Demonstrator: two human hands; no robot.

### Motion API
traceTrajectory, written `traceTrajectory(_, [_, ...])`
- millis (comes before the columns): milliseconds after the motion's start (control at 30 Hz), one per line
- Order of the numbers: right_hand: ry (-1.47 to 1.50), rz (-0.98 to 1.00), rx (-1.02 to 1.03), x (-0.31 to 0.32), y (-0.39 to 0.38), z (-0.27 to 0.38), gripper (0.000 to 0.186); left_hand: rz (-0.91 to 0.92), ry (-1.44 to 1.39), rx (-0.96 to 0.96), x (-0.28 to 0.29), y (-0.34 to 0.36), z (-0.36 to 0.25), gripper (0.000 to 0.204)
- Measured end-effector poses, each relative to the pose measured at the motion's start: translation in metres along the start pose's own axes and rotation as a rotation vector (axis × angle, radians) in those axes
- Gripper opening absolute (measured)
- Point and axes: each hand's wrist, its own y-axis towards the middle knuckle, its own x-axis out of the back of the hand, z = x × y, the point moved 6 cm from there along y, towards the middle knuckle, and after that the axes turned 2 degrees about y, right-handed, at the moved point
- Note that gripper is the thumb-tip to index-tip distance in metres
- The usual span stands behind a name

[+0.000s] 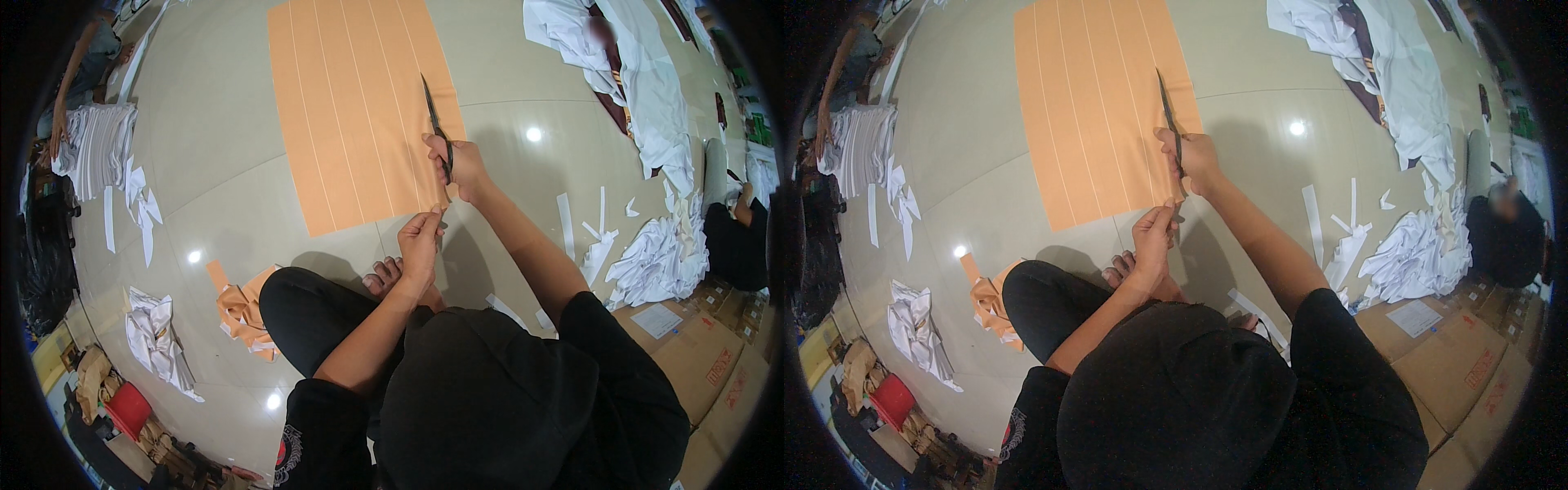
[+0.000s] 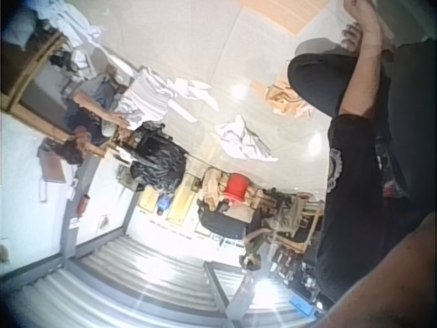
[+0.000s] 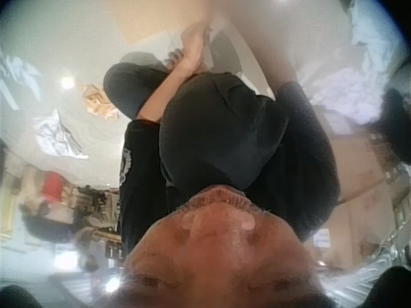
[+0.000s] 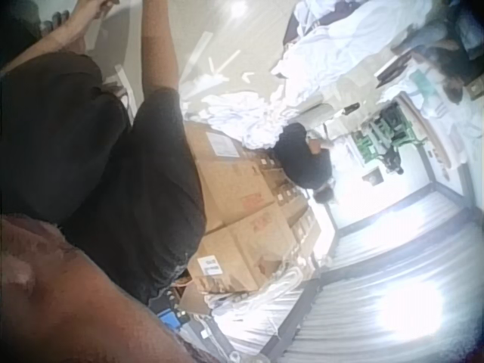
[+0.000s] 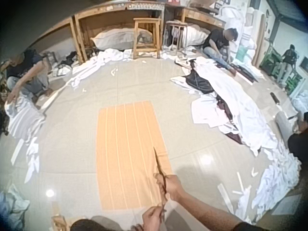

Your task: The person sits on the floor and uses scissors to cut a large sheet of orange fabric into several long strips. The person holds the fabric with one hand and cuts along pre-marked lines with the other, creating multiple uniform strips.

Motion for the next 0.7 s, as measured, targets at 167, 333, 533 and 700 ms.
traceTrajectory(167, [0.026, 0.000, 0.022, -0.003, 0.010, 0.012, 0.046, 0.002, 0.000, -0.001, -0.001, -0.001, -0.002, 0.025])
traceTrajectory(333, [0.019, 0.000, 0.028, -0.005, 0.016, 0.018, 0.045, 0.013, -0.014, -0.008, -0.001, -0.001, -0.002, 0.025])
traceTrajectory(533, [0.008, 0.004, 0.025, -0.005, 0.018, 0.018, 0.044, 0.016, -0.020, 0.006, 0.000, -0.002, -0.003, 0.026])
traceTrajectory(700, [0.009, 0.000, 0.020, -0.006, 0.021, 0.017, 0.044, 0.032, -0.015, 0.001, -0.001, -0.002, -0.002, 0.027])
